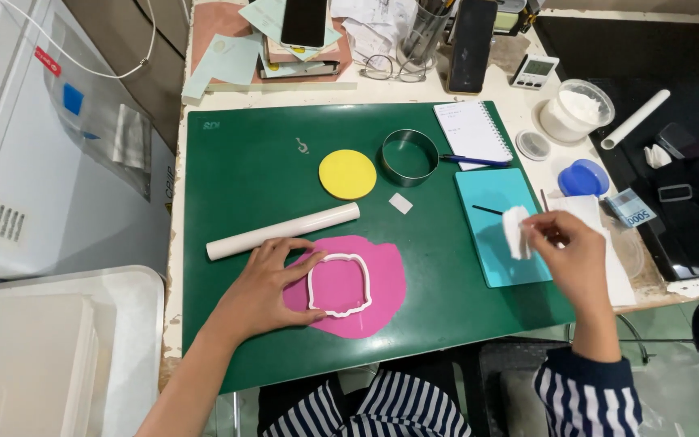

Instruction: The person kneads a pink clay piece, rolls it flat with a rolling pin, and presses a white face-shaped cutter into the clay to form an imprint. The person then removes the cutter and uses a small tool to refine the edges of the imprinted shape.

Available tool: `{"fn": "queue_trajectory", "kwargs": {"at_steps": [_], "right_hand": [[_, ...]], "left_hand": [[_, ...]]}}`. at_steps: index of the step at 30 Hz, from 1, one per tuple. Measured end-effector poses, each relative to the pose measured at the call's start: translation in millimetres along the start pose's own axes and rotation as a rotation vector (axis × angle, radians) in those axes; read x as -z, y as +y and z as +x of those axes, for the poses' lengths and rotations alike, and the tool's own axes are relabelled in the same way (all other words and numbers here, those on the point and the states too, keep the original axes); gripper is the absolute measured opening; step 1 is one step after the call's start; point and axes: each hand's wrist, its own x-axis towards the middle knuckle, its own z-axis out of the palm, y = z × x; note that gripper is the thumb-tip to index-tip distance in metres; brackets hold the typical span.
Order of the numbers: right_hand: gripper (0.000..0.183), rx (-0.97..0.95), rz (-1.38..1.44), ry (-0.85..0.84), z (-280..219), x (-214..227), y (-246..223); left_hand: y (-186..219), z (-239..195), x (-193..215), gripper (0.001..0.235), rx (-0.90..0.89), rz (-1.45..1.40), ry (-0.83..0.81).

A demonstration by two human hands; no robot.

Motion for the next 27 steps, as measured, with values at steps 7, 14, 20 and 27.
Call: {"fn": "queue_trajectory", "kwargs": {"at_steps": [7, 14, 20, 27], "right_hand": [[0.022, -0.036, -0.417, -0.122, -14.5, 5.9, 35.2], [0.019, -0.013, -0.282, -0.205, -21.2, -6.0, 14.7], [0.026, 0.438, -0.087, -0.395, -75.4, -134.8, -62.6], [0.022, 0.663, -0.333, -0.428, -88.9, -196.9, -65.9]], "left_hand": [[-2.5, -1.2, -2.5, 0.086, -0.01, 0.004, 0.01], [2.3, -1.9, 0.2, 0.082, -0.012, -0.014, 0.028], [0.6, -1.1, -2.9, 0.088, 0.049, -0.016, 0.026], [-5.2, -2.0, -7.9, 0.086, 0.041, -0.011, 0.026]]}}
